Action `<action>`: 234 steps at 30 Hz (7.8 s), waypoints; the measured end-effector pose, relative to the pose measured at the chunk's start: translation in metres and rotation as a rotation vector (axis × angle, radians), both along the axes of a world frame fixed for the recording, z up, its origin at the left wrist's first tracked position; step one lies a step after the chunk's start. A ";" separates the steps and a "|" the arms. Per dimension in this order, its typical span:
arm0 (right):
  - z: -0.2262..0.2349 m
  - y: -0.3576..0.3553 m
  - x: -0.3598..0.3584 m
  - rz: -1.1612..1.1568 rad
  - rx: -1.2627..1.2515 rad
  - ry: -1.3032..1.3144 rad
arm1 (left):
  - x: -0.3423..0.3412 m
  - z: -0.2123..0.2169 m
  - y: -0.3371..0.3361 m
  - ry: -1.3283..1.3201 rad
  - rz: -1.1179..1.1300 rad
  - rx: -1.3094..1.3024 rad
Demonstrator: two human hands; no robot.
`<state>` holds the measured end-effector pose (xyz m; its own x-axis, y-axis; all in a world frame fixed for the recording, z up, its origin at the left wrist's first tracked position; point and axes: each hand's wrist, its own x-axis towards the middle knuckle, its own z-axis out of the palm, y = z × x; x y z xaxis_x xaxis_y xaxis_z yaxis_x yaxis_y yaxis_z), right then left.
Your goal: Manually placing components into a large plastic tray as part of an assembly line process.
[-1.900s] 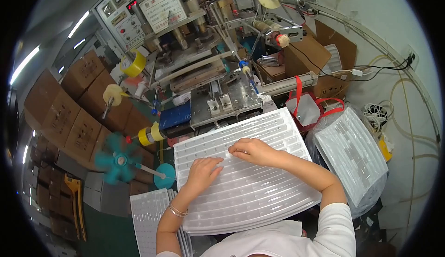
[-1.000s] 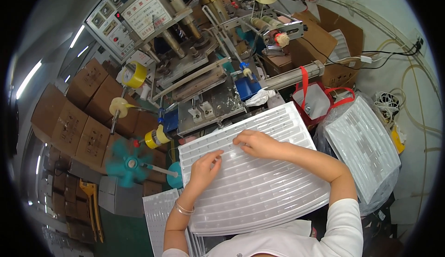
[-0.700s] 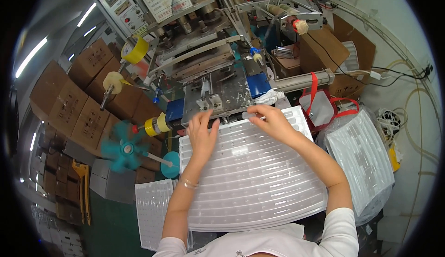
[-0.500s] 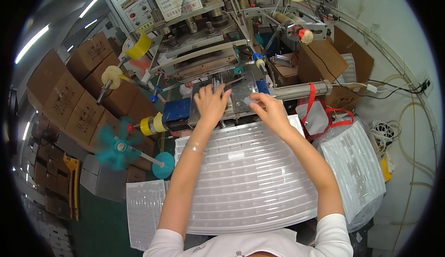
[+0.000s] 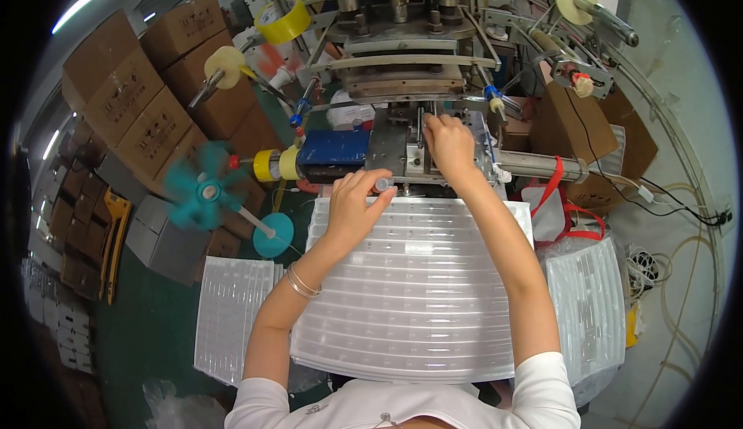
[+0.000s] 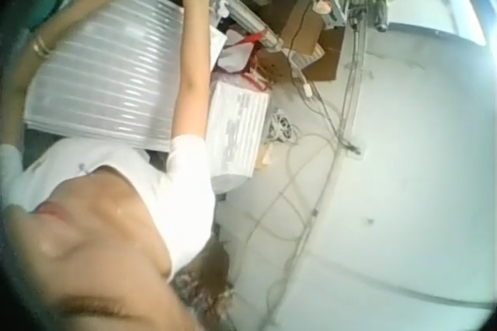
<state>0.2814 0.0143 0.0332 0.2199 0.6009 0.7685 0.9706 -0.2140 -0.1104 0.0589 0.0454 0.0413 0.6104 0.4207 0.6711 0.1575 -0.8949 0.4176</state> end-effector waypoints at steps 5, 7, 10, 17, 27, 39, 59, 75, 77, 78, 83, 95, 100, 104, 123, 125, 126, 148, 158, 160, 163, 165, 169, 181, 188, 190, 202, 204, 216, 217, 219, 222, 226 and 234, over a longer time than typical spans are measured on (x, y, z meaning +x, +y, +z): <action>-0.005 -0.006 -0.005 0.021 0.101 0.156 | -0.014 -0.004 -0.004 0.046 -0.054 -0.170; -0.005 -0.019 -0.012 0.028 0.199 0.176 | -0.018 -0.007 -0.006 0.048 -0.070 -0.220; 0.006 -0.063 -0.031 0.126 0.185 0.310 | -0.028 -0.006 -0.001 0.010 -0.099 -0.355; -0.022 -0.130 -0.072 0.431 -0.566 0.245 | -0.032 -0.004 0.005 -0.182 -0.414 -1.245; -0.044 -0.140 -0.063 0.407 -0.759 0.220 | -0.032 -0.013 -0.009 -0.071 -0.580 -1.311; -0.016 -0.125 -0.011 0.214 -0.220 0.867 | -0.020 -0.029 -0.012 0.199 -0.241 -0.393; 0.012 -0.033 -0.019 0.165 0.122 0.268 | 0.081 0.002 0.034 0.015 0.098 0.154; 0.000 -0.094 -0.022 0.137 0.045 0.359 | -0.002 -0.026 -0.024 0.318 -0.294 -0.515; -0.004 -0.122 -0.024 0.209 -0.160 0.499 | 0.005 -0.031 -0.028 0.261 -0.318 -0.483; -0.007 -0.133 -0.027 0.192 -0.168 0.514 | 0.006 -0.027 -0.029 0.273 -0.338 -0.517; -0.036 -0.172 -0.045 0.327 -0.545 0.320 | 0.014 -0.031 -0.028 0.321 -0.428 -0.703; -0.049 -0.164 -0.035 0.378 -0.617 0.278 | 0.002 -0.035 -0.013 0.193 -0.325 -1.034; -0.040 -0.152 0.009 0.317 -0.256 0.747 | -0.003 -0.048 0.000 0.068 -0.285 -0.934; -0.018 -0.151 0.001 0.356 -0.088 1.339 | -0.005 -0.038 0.001 0.137 -0.047 -0.552; 0.010 -0.042 -0.016 0.191 0.107 0.293 | 0.077 0.014 0.034 0.131 0.099 0.186; 0.008 -0.022 -0.014 0.134 0.091 0.011 | 0.050 0.011 0.017 0.131 0.023 0.075; 0.005 -0.013 -0.011 0.144 0.091 0.020 | 0.034 0.010 0.011 0.121 -0.037 -0.039; -0.052 -0.192 -0.026 0.303 -0.657 0.107 | 0.022 -0.074 -0.054 0.633 -0.258 0.392; -0.052 -0.189 -0.020 0.312 -0.617 0.263 | 0.030 -0.056 -0.074 0.518 -0.214 0.038; -0.037 -0.190 -0.026 0.314 -0.603 0.373 | 0.042 -0.056 -0.085 0.457 -0.267 0.037; -0.025 -0.193 -0.028 0.243 -0.604 0.455 | 0.059 -0.081 -0.083 0.483 -0.298 0.210; -0.022 -0.200 -0.024 0.259 -0.523 0.493 | 0.058 -0.094 -0.077 0.504 -0.289 0.218; -0.013 -0.213 -0.017 0.251 -0.461 0.549 | 0.046 -0.085 -0.072 0.537 -0.297 0.211; -0.004 -0.201 -0.033 0.313 -0.366 0.680 | 0.062 -0.066 -0.087 0.337 -0.289 -0.126; -0.001 -0.218 -0.027 0.287 -0.255 0.703 | 0.071 -0.093 -0.090 0.507 -0.377 0.078; 0.003 -0.223 -0.024 0.249 -0.311 0.721 | 0.065 -0.087 -0.088 0.511 -0.369 0.103; -0.012 -0.203 -0.027 0.381 -0.308 0.699 | 0.002 -0.057 -0.038 0.287 -0.217 0.044; -0.008 -0.200 -0.031 0.384 -0.310 0.693 | -0.011 -0.056 -0.026 0.266 -0.164 0.012; 0.000 -0.211 -0.028 0.216 -0.342 0.878 | 0.053 -0.023 0.015 -0.056 0.258 0.144; 0.002 -0.206 -0.025 0.222 -0.262 0.812 | 0.071 -0.016 0.021 -0.135 0.289 0.243; 0.005 -0.190 -0.022 0.224 -0.184 0.747 | 0.106 -0.015 0.043 -0.050 0.302 0.339; 0.007 -0.146 -0.013 0.296 -0.017 0.623 | 0.117 -0.008 0.045 0.107 0.297 0.387; 0.009 -0.084 -0.009 0.252 0.137 0.468 | 0.098 -0.005 0.018 -0.016 0.120 0.287; -0.006 -0.003 0.000 0.007 0.002 0.116 | 0.019 -0.008 -0.015 0.091 -0.081 -0.037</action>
